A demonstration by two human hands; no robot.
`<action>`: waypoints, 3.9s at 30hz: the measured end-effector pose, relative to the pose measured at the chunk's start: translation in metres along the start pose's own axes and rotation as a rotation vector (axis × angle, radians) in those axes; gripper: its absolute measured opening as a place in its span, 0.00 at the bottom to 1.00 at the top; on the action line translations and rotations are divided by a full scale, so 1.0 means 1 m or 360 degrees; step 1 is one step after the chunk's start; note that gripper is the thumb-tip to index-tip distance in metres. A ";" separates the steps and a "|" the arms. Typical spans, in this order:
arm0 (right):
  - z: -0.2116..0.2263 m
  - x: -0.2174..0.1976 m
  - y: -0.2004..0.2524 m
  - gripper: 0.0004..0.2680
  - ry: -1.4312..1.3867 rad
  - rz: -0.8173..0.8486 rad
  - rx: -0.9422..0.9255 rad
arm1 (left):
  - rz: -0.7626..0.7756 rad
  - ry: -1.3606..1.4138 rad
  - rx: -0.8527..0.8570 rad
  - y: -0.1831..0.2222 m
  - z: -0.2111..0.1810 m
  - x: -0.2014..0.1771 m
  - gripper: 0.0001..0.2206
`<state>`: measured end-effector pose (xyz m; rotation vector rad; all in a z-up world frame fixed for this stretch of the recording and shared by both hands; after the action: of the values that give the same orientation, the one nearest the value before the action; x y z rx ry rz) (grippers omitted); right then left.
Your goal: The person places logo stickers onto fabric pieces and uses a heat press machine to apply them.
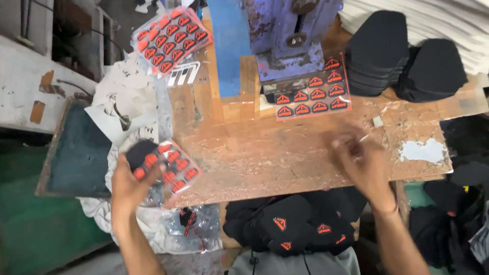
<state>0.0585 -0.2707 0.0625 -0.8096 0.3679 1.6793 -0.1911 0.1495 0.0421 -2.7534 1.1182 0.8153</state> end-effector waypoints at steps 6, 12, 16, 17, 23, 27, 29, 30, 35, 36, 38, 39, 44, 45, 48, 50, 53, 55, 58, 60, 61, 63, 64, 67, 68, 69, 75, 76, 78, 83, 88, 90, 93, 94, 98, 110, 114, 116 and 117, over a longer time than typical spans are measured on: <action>0.063 0.047 0.010 0.18 -0.0658 0.0451 -0.0438 | 0.0411 0.0188 0.0498 0.041 -0.090 0.118 0.28; 0.047 0.064 -0.012 0.07 -0.0291 0.0427 -0.0039 | 0.0235 0.0442 0.0630 0.016 -0.094 0.200 0.31; 0.041 0.073 0.030 0.07 0.0160 0.0336 -0.0563 | 0.0139 0.0335 0.0459 0.008 -0.080 0.228 0.30; 0.047 0.075 0.043 0.06 0.0248 0.0334 -0.0884 | 0.0140 0.0560 0.0250 0.002 -0.063 0.241 0.27; 0.068 0.033 0.027 0.04 0.0001 0.0220 -0.1164 | 0.0519 0.0827 0.0594 -0.021 -0.071 0.193 0.45; 0.047 0.006 0.029 0.02 -0.0334 0.0142 -0.0714 | 0.1314 0.1007 0.0243 -0.025 -0.074 0.172 0.64; 0.029 -0.012 0.034 0.02 -0.0363 0.0099 -0.0598 | 0.1316 0.1106 0.0173 -0.026 -0.069 0.178 0.61; 0.021 -0.022 0.035 0.02 -0.0397 0.0044 -0.0489 | 0.1316 0.1197 0.0115 -0.027 -0.069 0.181 0.58; -0.083 -0.043 0.020 0.04 -0.0634 -0.0243 -0.0013 | 0.0964 0.1057 0.0011 -0.018 -0.076 0.197 0.46; -0.096 -0.046 0.015 0.05 -0.0694 -0.0303 0.0007 | 0.0841 0.0953 0.0066 -0.012 -0.076 0.199 0.43; -0.105 -0.040 0.012 0.05 -0.0543 -0.0326 0.0030 | 0.0788 0.0922 0.0151 0.004 -0.070 0.196 0.41; -0.109 -0.037 0.003 0.06 -0.0400 -0.0374 0.0023 | 0.0731 0.0896 0.0277 0.005 -0.073 0.197 0.39; -0.103 -0.030 -0.007 0.09 -0.0130 -0.0470 0.0029 | 0.0925 0.0382 0.0871 0.075 -0.099 0.154 0.34; -0.102 -0.029 -0.007 0.10 -0.0136 -0.0477 0.0050 | 0.1116 0.0196 0.0753 0.090 -0.099 0.148 0.33; -0.101 -0.027 -0.008 0.09 -0.0163 -0.0492 0.0101 | 0.1305 -0.0139 0.0461 0.096 -0.097 0.146 0.31; -0.100 -0.030 -0.008 0.09 -0.0133 -0.0498 0.0087 | 0.0940 0.0047 0.0520 0.068 -0.115 0.151 0.36; -0.108 -0.037 -0.010 0.10 -0.0067 -0.0453 0.0055 | 0.0524 0.0294 0.0457 0.001 -0.122 0.183 0.45; -0.117 -0.051 -0.009 0.10 -0.0022 -0.0414 0.0036 | 0.0482 0.0362 0.0349 -0.048 -0.118 0.220 0.49; -0.113 -0.078 -0.012 0.12 0.0248 -0.0331 0.0084 | 0.0701 0.1181 0.0092 -0.104 -0.106 0.274 0.50; -0.092 -0.093 -0.012 0.13 0.0659 -0.0406 -0.0077 | 0.0658 0.1182 0.0795 -0.121 -0.095 0.295 0.41; -0.069 -0.096 -0.019 0.13 0.0660 -0.0407 -0.0077 | 0.0658 0.1183 0.0796 -0.122 -0.091 0.300 0.41; -0.021 -0.101 -0.030 0.15 0.0733 -0.0513 -0.0515 | 0.0433 0.0334 0.0795 -0.126 -0.083 0.309 0.27; 0.005 -0.096 -0.048 0.15 0.0730 -0.0521 -0.0509 | 0.0438 0.0329 0.0803 -0.125 -0.091 0.308 0.27; 0.049 -0.082 -0.094 0.20 0.0684 -0.0509 -0.1021 | 0.0283 -0.0073 0.0610 -0.107 -0.102 0.292 0.22; 0.040 -0.075 -0.110 0.20 0.0674 -0.0397 -0.1019 | 0.0293 0.0228 0.0694 -0.104 -0.106 0.277 0.29; 0.030 -0.066 -0.126 0.20 0.0661 -0.0270 -0.1016 | 0.0303 0.0525 0.0764 -0.099 -0.108 0.263 0.37; -0.031 -0.074 -0.145 0.09 0.0570 -0.0046 -0.0974 | 0.0309 0.0494 0.0583 -0.025 -0.052 0.144 0.17; -0.006 -0.070 -0.123 0.09 0.0557 -0.0020 -0.0969 | 0.0304 0.0482 0.0557 -0.020 -0.040 0.130 0.17; 0.050 -0.072 -0.087 0.04 0.0804 -0.0678 -0.1127 | 0.0084 0.0226 0.0310 -0.022 -0.023 0.108 0.15; 0.001 0.021 0.024 0.16 0.0633 0.0127 -0.1171 | -0.0210 -0.0204 0.0163 -0.018 -0.049 0.071 0.24; 0.013 0.041 0.027 0.26 0.0464 0.0337 -0.1134 | -0.0567 -0.0780 0.0871 -0.019 -0.067 0.115 0.45; 0.022 0.049 -0.005 0.29 0.0604 0.0412 -0.1120 | -0.0154 -0.0418 0.1274 -0.018 -0.086 0.162 0.40; 0.017 0.068 -0.057 0.28 0.0601 0.0387 -0.1211 | -0.0023 -0.0583 0.1449 -0.031 -0.093 0.227 0.38; 0.012 0.070 -0.062 0.28 0.0603 0.0390 -0.1214 | -0.0026 -0.0581 0.1446 -0.034 -0.091 0.233 0.38; 0.000 0.069 -0.079 0.28 0.0589 0.0334 -0.1306 | 0.0077 -0.0878 0.1530 -0.044 -0.083 0.244 0.31; 0.013 0.053 -0.076 0.21 0.0482 0.0243 -0.1275 | 0.0110 -0.0810 0.1530 -0.027 -0.084 0.239 0.28; 0.018 0.011 -0.041 0.15 0.0240 0.0134 -0.0941 | 0.0084 -0.0789 0.1536 -0.030 -0.084 0.238 0.28; -0.024 -0.035 -0.016 0.21 0.0578 -0.0241 -0.0801 | 0.0102 -0.0771 0.1522 -0.031 -0.085 0.237 0.28; -0.044 -0.059 -0.001 0.26 0.0898 -0.0616 -0.0647 | 0.0125 -0.0763 0.1505 -0.029 -0.084 0.236 0.28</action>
<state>0.0784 -0.3413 0.0713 -1.5604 0.2294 1.1530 0.0065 0.0011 -0.0065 -1.6491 1.1079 0.6516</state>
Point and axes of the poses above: each hand's wrist, its own y-axis away from the middle knuckle, its own x-axis out of the palm, z = x × y, the point moved 1 cm from there along -y, towards the middle knuckle, and after that the axes turned 4 degrees about -z, right-handed, at the moved point
